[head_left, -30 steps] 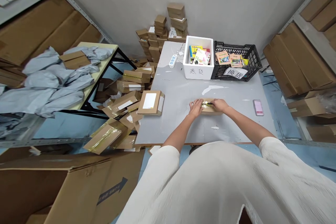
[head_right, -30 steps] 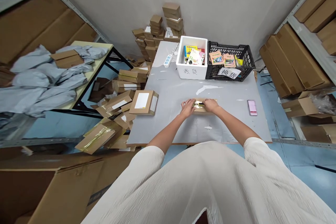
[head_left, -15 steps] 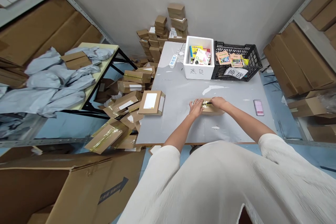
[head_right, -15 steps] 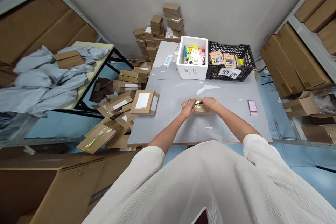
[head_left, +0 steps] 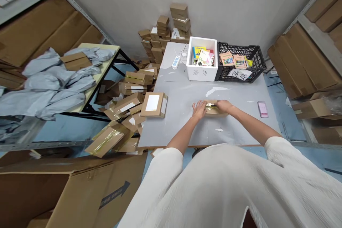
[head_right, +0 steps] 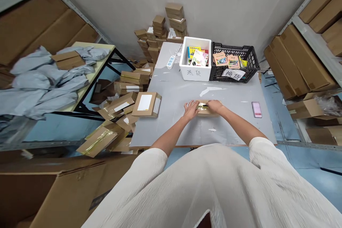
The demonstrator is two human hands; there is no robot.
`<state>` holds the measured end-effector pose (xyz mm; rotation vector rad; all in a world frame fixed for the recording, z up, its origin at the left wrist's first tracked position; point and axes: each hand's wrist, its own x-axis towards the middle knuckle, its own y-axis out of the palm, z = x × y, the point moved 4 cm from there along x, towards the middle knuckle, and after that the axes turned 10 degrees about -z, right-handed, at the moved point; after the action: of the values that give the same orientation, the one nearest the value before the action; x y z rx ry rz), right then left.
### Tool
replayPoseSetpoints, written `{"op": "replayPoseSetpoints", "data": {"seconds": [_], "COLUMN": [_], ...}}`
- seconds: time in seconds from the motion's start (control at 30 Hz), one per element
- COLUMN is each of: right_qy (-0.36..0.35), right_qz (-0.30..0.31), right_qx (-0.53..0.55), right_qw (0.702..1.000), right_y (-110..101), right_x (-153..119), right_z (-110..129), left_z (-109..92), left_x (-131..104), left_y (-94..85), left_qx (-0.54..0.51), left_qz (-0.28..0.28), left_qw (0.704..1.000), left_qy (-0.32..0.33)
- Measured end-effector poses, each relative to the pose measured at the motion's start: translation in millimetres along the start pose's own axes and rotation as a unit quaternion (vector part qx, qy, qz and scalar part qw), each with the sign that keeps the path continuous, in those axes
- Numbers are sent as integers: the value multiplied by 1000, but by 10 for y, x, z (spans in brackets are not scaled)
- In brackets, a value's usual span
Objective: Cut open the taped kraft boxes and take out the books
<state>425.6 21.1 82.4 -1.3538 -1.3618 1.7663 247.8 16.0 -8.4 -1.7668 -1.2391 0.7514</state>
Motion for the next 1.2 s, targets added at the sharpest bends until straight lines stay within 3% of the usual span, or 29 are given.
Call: {"op": "replayPoseSetpoints", "data": {"seconds": [0.3,0.8,1.2], "right_qy": [-5,5,14], "right_qz": [-11,-10,13], "right_qx": [-21,-35,-25], "right_qw": [1000,999,1000], "right_y": [97,81,106], "right_x": [26,-38,-141], "right_z": [-38,-87,-343], "left_z": [7,-40,-70], "left_x": [1,-10,-33], "left_y": [23,-3,-32], "left_qx": [-2,-2,8], "left_qz": [-1,0,14], "left_qw": [1000,1000,1000], "left_qy": [5,-2,-10]}}
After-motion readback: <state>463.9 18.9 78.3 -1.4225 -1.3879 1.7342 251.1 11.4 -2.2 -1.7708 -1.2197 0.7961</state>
